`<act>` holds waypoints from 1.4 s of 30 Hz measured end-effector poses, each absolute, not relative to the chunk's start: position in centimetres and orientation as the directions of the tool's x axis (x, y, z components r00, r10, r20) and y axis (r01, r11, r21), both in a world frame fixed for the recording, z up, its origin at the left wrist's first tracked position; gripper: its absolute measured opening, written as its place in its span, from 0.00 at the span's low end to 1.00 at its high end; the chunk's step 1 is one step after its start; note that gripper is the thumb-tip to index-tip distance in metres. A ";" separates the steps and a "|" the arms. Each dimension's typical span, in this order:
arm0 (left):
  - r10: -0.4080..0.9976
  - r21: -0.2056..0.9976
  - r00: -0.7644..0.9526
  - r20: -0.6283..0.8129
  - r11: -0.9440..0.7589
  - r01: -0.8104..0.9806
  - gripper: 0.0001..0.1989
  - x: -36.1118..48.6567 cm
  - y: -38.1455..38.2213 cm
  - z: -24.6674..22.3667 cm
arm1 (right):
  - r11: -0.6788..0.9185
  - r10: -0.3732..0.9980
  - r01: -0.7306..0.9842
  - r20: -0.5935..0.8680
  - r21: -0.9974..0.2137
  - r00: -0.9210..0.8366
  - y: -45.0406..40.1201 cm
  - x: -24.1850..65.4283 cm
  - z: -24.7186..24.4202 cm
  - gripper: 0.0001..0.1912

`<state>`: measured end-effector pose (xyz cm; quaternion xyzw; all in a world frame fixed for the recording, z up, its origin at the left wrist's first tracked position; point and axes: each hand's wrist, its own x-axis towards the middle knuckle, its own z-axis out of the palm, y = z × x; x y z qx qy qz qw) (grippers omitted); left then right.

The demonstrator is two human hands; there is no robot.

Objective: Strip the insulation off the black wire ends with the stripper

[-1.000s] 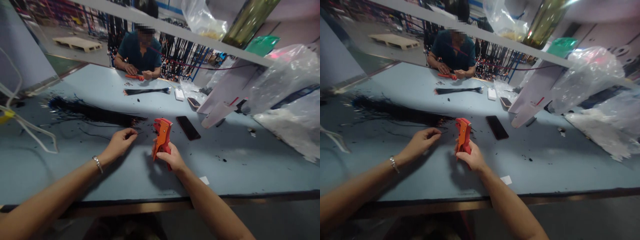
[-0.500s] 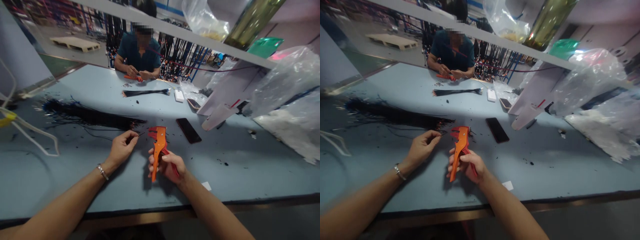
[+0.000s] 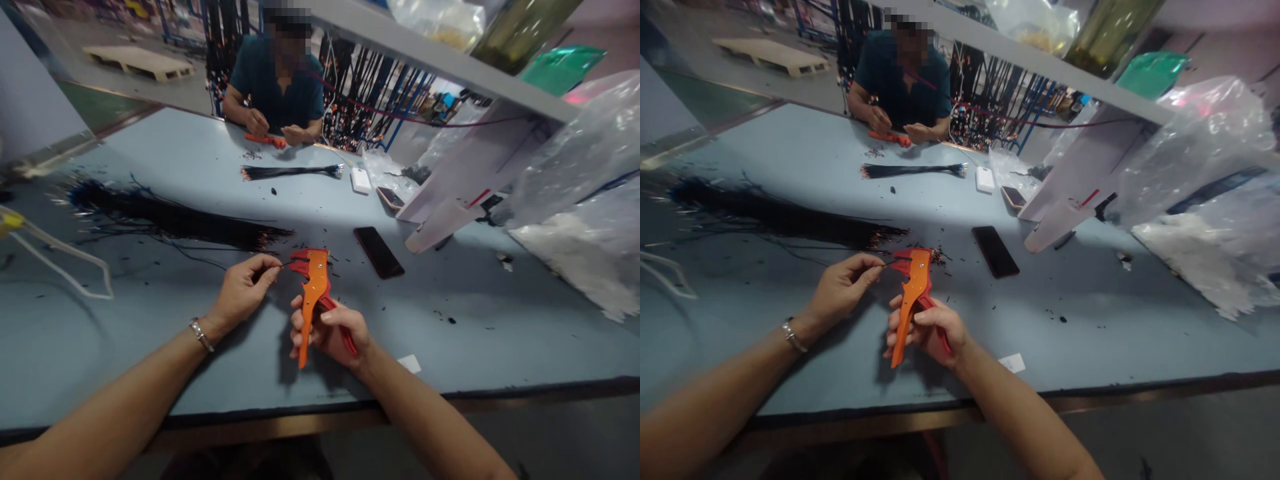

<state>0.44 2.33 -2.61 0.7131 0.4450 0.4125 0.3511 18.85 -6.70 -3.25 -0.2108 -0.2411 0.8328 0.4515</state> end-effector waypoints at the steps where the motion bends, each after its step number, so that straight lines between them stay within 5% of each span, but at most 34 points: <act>1: 0.922 0.866 0.265 0.281 -0.363 0.344 0.11 0.5 2.3 -2.6 | -0.478 0.852 -0.647 -0.133 -0.594 -0.506 -6.7 18.9 -3.3 0.22; 42: 0.908 0.832 0.224 0.353 -0.414 0.368 0.11 0.0 2.3 -2.2 | -0.401 0.883 -0.593 -0.122 -0.698 -0.454 -6.9 19.1 -2.8 0.21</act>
